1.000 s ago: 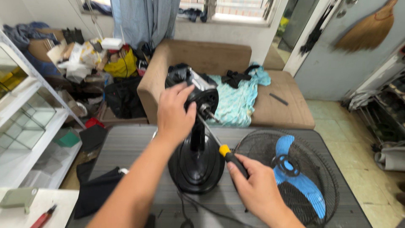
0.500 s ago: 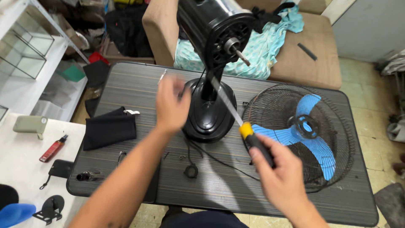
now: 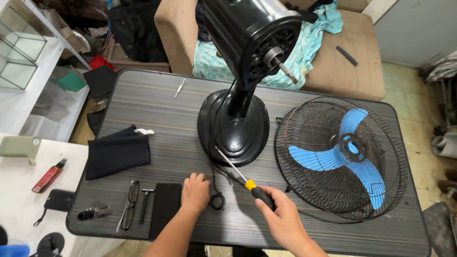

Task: The person assembles a table fan by attaching the motor housing to the base, securing it with a screwdriver, and then mounting the fan blades and protective cages. The person uses a screwdriver to tighten the motor shaft and aligns the components before final assembly.

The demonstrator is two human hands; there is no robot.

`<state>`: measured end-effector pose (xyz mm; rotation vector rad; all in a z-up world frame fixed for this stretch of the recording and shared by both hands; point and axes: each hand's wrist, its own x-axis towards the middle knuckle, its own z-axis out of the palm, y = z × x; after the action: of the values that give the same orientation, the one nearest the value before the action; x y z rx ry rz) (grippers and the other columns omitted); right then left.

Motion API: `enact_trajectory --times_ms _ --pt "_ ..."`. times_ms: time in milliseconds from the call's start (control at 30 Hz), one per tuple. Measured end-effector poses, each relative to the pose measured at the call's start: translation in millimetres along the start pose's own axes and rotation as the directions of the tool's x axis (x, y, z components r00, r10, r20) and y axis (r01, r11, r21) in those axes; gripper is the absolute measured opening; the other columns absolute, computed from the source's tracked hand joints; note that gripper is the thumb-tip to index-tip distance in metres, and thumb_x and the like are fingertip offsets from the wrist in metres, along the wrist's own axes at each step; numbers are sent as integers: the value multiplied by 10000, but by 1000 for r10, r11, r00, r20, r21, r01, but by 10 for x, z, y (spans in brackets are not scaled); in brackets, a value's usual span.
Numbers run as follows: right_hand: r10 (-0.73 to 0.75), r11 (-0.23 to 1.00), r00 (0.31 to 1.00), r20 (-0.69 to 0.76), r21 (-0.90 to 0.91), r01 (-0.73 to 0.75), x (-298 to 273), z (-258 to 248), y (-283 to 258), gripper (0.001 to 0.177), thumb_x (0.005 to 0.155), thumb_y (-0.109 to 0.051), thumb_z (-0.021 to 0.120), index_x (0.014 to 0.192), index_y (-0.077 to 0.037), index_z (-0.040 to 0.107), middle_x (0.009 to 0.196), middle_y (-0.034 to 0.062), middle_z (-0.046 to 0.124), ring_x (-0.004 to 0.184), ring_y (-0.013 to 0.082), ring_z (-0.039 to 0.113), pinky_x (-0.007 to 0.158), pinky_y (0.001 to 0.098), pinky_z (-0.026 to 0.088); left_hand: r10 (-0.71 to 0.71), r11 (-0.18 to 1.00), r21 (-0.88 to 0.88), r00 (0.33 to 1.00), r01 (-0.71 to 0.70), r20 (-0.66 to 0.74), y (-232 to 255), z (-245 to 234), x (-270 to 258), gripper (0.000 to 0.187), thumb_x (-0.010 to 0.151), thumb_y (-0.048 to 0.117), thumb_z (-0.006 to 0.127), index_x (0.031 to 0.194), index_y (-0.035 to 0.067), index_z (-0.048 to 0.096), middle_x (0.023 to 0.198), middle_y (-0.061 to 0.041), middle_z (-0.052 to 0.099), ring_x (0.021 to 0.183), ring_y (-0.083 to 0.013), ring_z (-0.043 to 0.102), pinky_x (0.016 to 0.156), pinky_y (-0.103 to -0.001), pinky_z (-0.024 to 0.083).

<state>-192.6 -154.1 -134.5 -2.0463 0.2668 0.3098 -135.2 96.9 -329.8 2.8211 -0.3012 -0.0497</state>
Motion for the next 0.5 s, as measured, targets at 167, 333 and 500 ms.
enact_trajectory --times_ms 167,333,500 --pt "-53 998 997 -62 11 54 48 20 118 389 864 -205 745 1209 -35 690 1000 63 747 877 128 667 789 279 549 54 994 97 998 -58 44 -3 -57 15 132 832 248 672 805 154 761 959 -34 658 1011 -266 573 835 -445 435" --pt "-140 986 988 -69 77 145 60 -104 219 389 840 -154 762 1202 -23 702 1008 36 758 912 97 688 812 268 543 -125 962 -253 989 100 -84 83 -410 228 126 844 234 732 921 151 787 907 -26 744 915 -225 688 831 -392 513" --pt "26 928 990 -136 373 27 50 -342 214 395 820 -71 773 1212 -38 747 772 25 676 609 75 548 546 245 441 -478 268 -951 879 156 10 477 -1235 761 200 865 130 777 1030 19 796 977 -94 807 904 -189 737 838 -311 568"
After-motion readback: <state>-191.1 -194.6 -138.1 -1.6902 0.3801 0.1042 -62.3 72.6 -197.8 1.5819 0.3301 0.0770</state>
